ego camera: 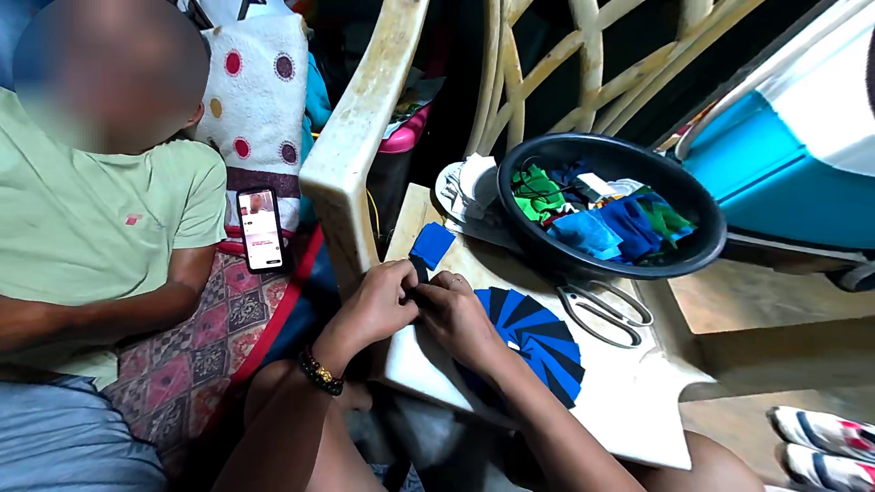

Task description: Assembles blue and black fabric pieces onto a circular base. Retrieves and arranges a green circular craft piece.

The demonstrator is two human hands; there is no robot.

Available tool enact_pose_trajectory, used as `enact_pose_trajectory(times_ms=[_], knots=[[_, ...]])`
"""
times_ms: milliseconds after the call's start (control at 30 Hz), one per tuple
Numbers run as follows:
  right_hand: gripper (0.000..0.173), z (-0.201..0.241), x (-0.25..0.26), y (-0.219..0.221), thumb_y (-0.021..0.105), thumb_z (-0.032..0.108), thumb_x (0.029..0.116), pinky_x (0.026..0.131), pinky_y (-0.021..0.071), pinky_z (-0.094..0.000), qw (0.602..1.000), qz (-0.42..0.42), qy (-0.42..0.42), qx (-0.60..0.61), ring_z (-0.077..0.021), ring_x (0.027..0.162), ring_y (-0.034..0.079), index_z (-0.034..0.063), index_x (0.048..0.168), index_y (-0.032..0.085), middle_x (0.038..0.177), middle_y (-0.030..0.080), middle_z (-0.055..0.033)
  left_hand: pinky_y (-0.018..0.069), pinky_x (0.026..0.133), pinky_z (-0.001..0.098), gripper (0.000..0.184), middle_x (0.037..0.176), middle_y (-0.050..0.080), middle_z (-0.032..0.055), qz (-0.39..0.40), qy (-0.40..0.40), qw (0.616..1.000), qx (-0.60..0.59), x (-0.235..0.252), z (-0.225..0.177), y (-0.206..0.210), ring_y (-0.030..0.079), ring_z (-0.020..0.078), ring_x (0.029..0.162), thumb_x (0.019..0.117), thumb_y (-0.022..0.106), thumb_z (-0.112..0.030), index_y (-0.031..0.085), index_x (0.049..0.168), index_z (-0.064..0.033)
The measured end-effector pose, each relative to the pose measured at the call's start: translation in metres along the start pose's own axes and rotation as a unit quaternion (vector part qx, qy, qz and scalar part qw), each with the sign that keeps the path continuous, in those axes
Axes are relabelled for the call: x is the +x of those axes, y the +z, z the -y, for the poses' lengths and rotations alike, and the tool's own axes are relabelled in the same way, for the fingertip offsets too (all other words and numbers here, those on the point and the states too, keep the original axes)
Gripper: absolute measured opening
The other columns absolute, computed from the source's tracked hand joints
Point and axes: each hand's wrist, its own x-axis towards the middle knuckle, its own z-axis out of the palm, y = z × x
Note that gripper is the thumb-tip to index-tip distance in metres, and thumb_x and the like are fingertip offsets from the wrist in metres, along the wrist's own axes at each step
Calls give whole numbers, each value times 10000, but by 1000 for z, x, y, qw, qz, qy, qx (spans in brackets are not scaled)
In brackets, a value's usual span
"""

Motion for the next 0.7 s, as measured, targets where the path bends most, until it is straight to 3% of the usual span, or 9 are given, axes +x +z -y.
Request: enact_pose_trajectory(times_ms=[67,167,267,333,400,467,600,700], knots=[[275,-2,1,1,666,54,907,883,523,-480,1000,7,1,-3,-366,976,640,-15,1160,750,1018,673,-221,538,837,367,269,1097,646,193,-13,-16,1000,-2,1,-1,3,651,241,932,933,722,-78,614,1145,47],[296,0,3,-2,686,64,914,898,513,-480,1000,22,14,-1,-369,990,629,-27,1191,734,1031,666,-223,538,834,372,152,1033,660,175,-38,-8,999,24,5,2,9,660,234,907,952,637,2,621,1099,40],[195,-1,3,-2,712,63,890,893,519,-497,1000,8,11,7,-374,996,644,-33,1059,720,1013,681,-209,504,776,363,92,903,639,153,-53,33,997,47,5,5,12,612,231,840,940,577,50,667,960,46],[163,-2,3,-1,728,63,878,889,524,-508,1000,2,12,4,-387,1006,639,-31,1012,736,1022,667,-223,506,823,362,161,954,650,160,-41,31,997,52,4,3,10,622,237,900,964,546,39,706,958,47],[201,-1,3,-2,732,66,877,894,523,-512,1000,7,18,0,-391,1021,631,-21,1057,753,1048,658,-232,509,903,383,215,1047,667,177,-27,6,998,53,2,-2,8,641,254,994,999,517,10,728,999,49],[243,0,4,-3,731,70,884,905,518,-504,1000,14,25,-1,-387,1036,623,-16,1110,754,1075,654,-231,505,887,379,218,1046,649,162,-39,-20,998,50,0,-6,8,627,241,974,1001,524,-24,732,1014,38],[377,-4,7,-4,770,95,866,959,495,-542,999,16,34,2,-423,1120,593,-28,1215,695,1199,628,-254,545,803,352,126,998,657,148,-139,-32,989,28,-4,-8,12,646,209,879,933,711,-97,743,946,23],[358,-4,8,-6,801,103,843,979,475,-571,999,17,38,2,-450,1161,562,-25,1148,664,1253,578,-271,575,754,378,101,1020,650,169,-234,2,970,62,-5,-5,19,663,239,852,874,716,25,733,973,35]])
